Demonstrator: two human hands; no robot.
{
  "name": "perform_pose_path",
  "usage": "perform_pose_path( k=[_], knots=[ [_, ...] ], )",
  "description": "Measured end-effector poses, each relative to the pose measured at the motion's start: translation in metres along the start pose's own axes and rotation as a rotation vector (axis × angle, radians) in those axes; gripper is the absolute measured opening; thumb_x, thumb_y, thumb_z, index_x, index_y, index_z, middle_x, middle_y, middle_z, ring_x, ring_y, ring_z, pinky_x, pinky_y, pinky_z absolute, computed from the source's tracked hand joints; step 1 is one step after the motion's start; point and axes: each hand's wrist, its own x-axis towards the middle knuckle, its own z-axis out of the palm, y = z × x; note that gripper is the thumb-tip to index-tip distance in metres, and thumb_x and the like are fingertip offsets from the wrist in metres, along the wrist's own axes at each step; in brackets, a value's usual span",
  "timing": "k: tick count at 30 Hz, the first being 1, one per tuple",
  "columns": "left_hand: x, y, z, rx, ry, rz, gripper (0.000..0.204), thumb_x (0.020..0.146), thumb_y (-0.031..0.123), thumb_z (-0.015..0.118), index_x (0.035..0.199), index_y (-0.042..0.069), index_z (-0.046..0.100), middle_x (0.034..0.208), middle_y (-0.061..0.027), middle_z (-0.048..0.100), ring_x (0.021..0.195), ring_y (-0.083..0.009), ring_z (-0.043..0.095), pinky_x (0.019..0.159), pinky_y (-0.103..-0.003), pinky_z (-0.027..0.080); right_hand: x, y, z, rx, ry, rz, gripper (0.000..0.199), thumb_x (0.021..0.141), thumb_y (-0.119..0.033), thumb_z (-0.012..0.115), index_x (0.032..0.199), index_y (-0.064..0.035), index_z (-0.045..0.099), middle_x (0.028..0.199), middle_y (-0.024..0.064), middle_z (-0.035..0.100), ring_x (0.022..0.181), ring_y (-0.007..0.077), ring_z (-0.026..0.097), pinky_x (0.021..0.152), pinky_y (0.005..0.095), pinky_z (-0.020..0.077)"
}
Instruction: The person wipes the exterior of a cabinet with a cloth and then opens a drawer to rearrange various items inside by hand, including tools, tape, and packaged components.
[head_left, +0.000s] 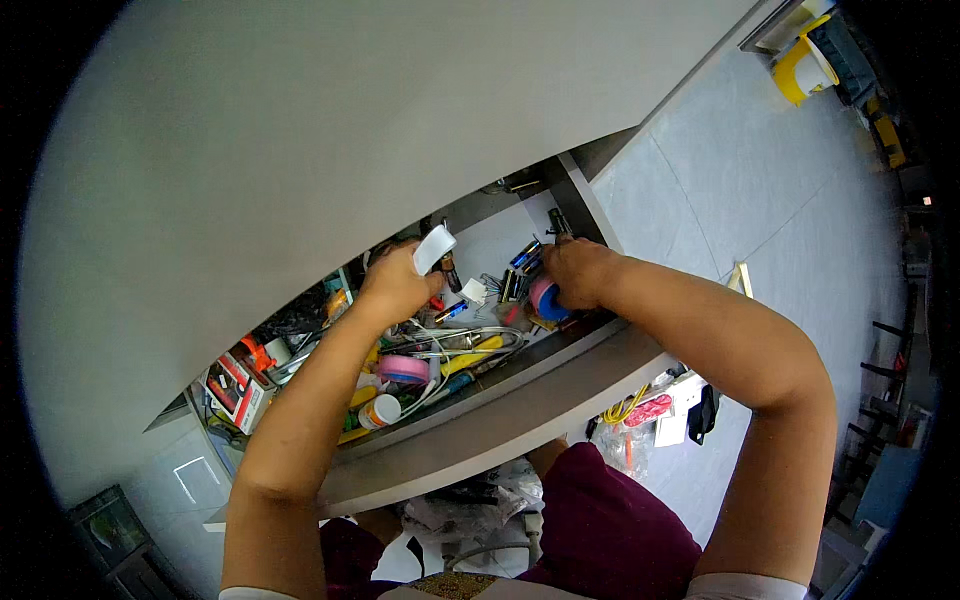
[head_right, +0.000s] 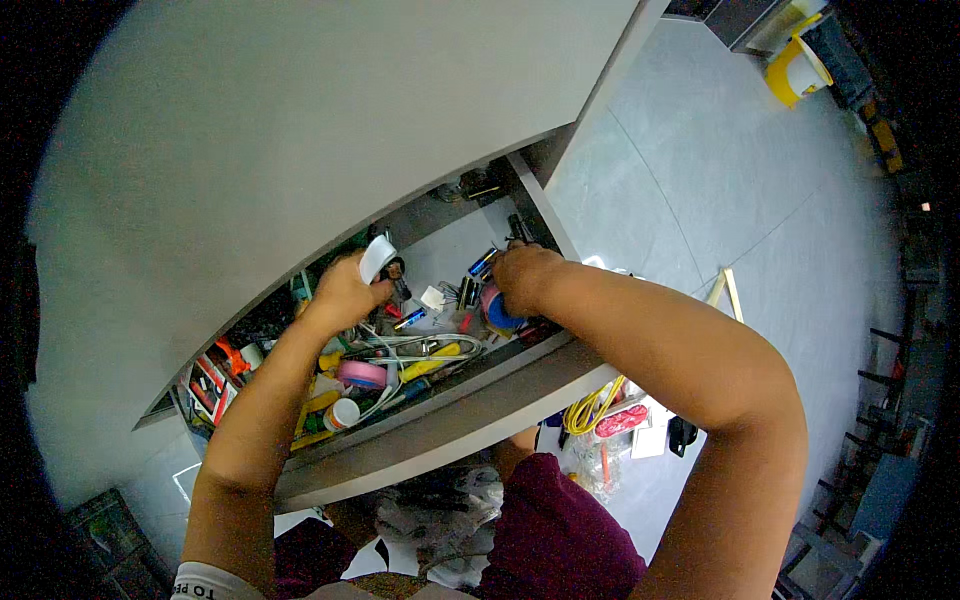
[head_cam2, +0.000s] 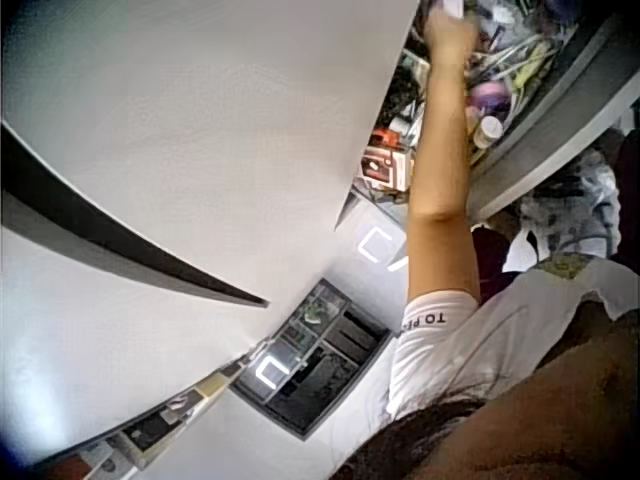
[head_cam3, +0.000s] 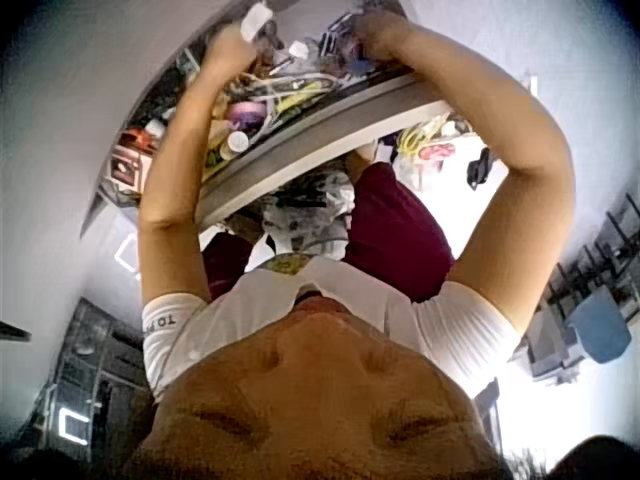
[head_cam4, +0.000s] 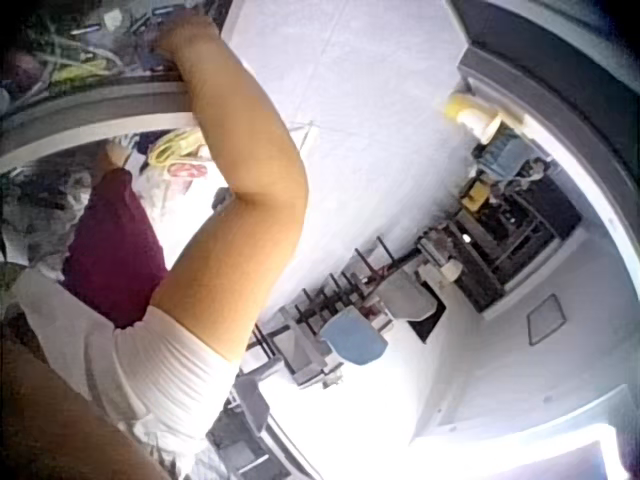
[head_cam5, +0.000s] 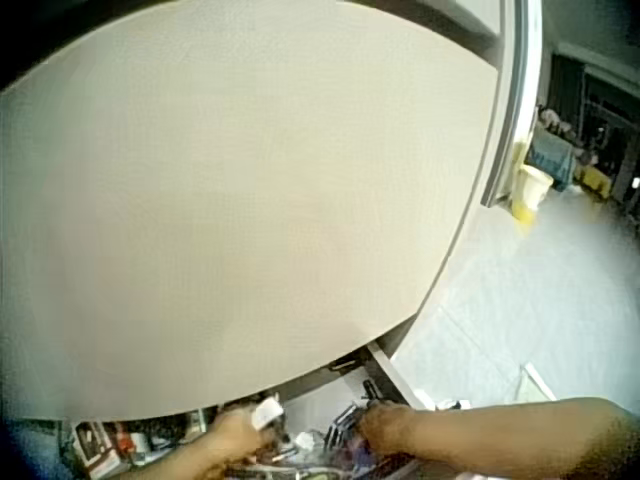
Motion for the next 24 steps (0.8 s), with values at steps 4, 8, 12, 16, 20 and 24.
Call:
perform_pose_path(
  k=[4, 8, 12, 16, 20, 24],
  knots=[
    [0.003, -0.005, -0.005, -0.012, -0.025, -0.060, 0.031, 0.073, 0.027, 0.071, 0.087, 0.001, 0.060, 0.079, -0.0159, 0.063, 0.074, -0.0276, 0.061, 0.069, -0.038, 0.047, 0.001, 0.001, 0.002, 0.175, 0.117, 0.133, 0.064, 0.073, -0.007, 0.067, 0.128, 0.0035, 0.035, 0.120, 0.0305, 0.048, 0.107, 0.0401, 0.056, 0.089, 0.0377, 0.0489],
    [-0.008, -0.007, -0.003, -0.037, 0.022, 0.051, 0.031, 0.072, 0.026, 0.074, 0.078, 0.002, 0.056, 0.071, -0.0097, 0.060, 0.065, -0.0210, 0.057, 0.062, -0.036, 0.045, -0.006, 0.001, -0.002, 0.158, 0.127, 0.149, 0.063, 0.073, -0.003, 0.066, 0.127, 0.0006, 0.033, 0.120, 0.0309, 0.047, 0.104, 0.0414, 0.058, 0.084, 0.0382, 0.0508],
    [-0.019, -0.004, -0.003, -0.067, 0.059, 0.172, 0.030, 0.071, 0.022, 0.076, 0.080, 0.002, 0.056, 0.069, -0.0090, 0.058, 0.064, -0.0213, 0.057, 0.061, -0.035, 0.045, -0.019, 0.003, -0.014, 0.024, 0.091, 0.103, 0.046, 0.079, -0.014, 0.062, 0.120, 0.0001, 0.047, 0.112, 0.0236, 0.059, 0.101, 0.0348, 0.061, 0.082, 0.0392, 0.0513],
    [-0.031, -0.002, -0.005, -0.072, 0.077, 0.214, 0.029, 0.071, 0.022, 0.076, 0.078, 0.003, 0.056, 0.069, -0.0084, 0.058, 0.063, -0.0205, 0.057, 0.059, -0.035, 0.045, -0.031, -0.008, -0.023, -0.044, -0.018, 0.130, 0.039, 0.082, -0.016, 0.060, 0.119, -0.0072, 0.054, 0.114, 0.0143, 0.062, 0.102, 0.0287, 0.062, 0.083, 0.0395, 0.0504],
    [-0.046, 0.006, -0.010, -0.072, 0.083, 0.205, 0.026, 0.072, 0.018, 0.076, 0.081, 0.002, 0.058, 0.072, -0.0112, 0.059, 0.065, -0.0230, 0.059, 0.061, -0.035, 0.046, -0.025, -0.005, -0.006, -0.074, -0.006, -0.008, 0.046, 0.080, -0.016, 0.062, 0.123, -0.0048, 0.048, 0.106, 0.0169, 0.064, 0.099, 0.0313, 0.063, 0.083, 0.0395, 0.0500],
    [-0.065, 0.010, -0.018, -0.115, 0.130, 0.348, 0.023, 0.073, 0.013, 0.074, 0.080, -0.001, 0.057, 0.078, -0.0140, 0.058, 0.070, -0.0286, 0.059, 0.063, -0.036, 0.047, -0.030, -0.001, 0.002, -0.133, -0.021, -0.073, 0.043, 0.081, -0.011, 0.058, 0.121, -0.0011, 0.046, 0.100, 0.0198, 0.066, 0.095, 0.0327, 0.064, 0.080, 0.0395, 0.0508]
  ],
)
